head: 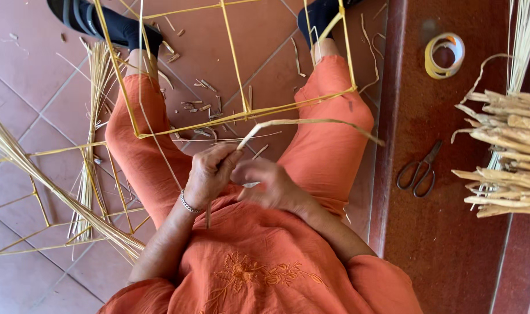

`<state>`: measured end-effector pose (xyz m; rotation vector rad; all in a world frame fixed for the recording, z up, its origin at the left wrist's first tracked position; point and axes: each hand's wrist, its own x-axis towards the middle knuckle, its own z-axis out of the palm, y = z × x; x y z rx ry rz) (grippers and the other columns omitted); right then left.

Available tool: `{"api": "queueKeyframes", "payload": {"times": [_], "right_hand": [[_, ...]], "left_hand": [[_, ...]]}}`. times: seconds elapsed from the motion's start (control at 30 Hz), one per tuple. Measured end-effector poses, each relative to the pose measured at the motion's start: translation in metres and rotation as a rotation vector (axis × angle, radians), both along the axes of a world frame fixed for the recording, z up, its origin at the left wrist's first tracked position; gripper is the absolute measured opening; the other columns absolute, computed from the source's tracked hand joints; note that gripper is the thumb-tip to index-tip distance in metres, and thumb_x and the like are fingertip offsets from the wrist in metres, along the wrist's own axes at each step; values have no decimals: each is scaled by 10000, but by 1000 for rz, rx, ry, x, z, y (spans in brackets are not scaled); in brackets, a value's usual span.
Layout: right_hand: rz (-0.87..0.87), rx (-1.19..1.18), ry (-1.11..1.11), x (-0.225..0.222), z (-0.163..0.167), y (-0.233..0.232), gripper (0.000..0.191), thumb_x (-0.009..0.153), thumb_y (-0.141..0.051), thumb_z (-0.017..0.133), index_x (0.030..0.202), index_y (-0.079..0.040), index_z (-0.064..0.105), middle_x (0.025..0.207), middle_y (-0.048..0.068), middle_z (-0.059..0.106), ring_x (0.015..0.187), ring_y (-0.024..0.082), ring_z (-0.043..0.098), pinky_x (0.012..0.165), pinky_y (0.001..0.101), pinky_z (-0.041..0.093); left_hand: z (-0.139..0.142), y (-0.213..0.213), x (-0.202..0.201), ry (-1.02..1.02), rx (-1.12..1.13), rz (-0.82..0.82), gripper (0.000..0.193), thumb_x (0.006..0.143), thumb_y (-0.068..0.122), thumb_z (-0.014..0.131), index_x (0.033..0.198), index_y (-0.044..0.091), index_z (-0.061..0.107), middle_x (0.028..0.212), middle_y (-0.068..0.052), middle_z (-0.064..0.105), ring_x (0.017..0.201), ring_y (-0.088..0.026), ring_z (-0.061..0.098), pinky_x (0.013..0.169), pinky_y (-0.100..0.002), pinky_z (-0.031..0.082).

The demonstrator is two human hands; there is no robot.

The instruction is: The person sits on the floor and attaches bundles of dried palm leaves to yellow bamboo frames, bending and threading individual strips to secure them across the frame bars. They gather strips from a pile, fold them over the frame, and work on multiple frames laid on the tile.

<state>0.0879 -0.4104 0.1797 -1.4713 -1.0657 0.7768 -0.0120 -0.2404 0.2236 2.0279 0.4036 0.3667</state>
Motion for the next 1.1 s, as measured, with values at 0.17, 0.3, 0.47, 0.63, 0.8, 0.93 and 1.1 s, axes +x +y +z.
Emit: {"api": "queueKeyframes", "payload": {"times": [0.17,0.3,0.47,0.63,0.8,0.93,1.1], "right_hand": [[-465,302,948,53,-13,-17,398,1100,-380,487,1319,-73,618,1201,170,704,1034,265,702,908,437,594],[-594,377,825,103,-6,-32,335,1161,-338,469,1248,-55,625,1053,151,744,971,279,722,931,478,594],[-629,410,690,157,11,-40,382,1161,-333,489,1378,-35,587,990,135,738,711,181,623,691,373,554],[-423,455,606,181,45,-34,276,1259,-287,520,1373,-42,579,672,7,585,504,57,433,476,204,361],[-153,-44,282,159,58,-19,162,1162,-131,537,1098,-38,653,838,28,658,637,71,519,556,203,423],[72,-358,134,103,14,11,158,1033,-82,605,1071,-16,743,797,0,663,629,29,515,531,191,412],[90,-479,130,60,-31,31,166,1008,-79,605,1103,-7,722,733,0,663,544,22,529,467,193,430]], "left_hand": [[-13,-4,-26,10,67,-66,78,927,45,725,988,4,700,795,-132,668,705,-284,680,624,-370,542],[-29,-6,-46,88,91,-69,62,910,59,726,956,18,716,782,-129,684,699,-301,690,616,-387,548],[-35,-9,-64,140,170,2,85,901,94,720,947,22,722,831,-125,711,759,-300,707,660,-395,578],[-5,-14,-75,-6,303,37,170,913,133,743,1038,21,711,984,-132,714,858,-296,700,722,-402,590],[15,23,-87,-60,376,430,174,973,77,755,1135,45,698,1037,-129,694,851,-264,693,725,-369,578],[-13,70,-77,-11,380,575,417,871,135,832,1209,20,616,997,-151,665,800,-273,688,684,-369,574],[-57,73,-73,76,158,565,411,900,66,770,1285,59,629,830,-101,699,714,-254,696,677,-380,565]]}}
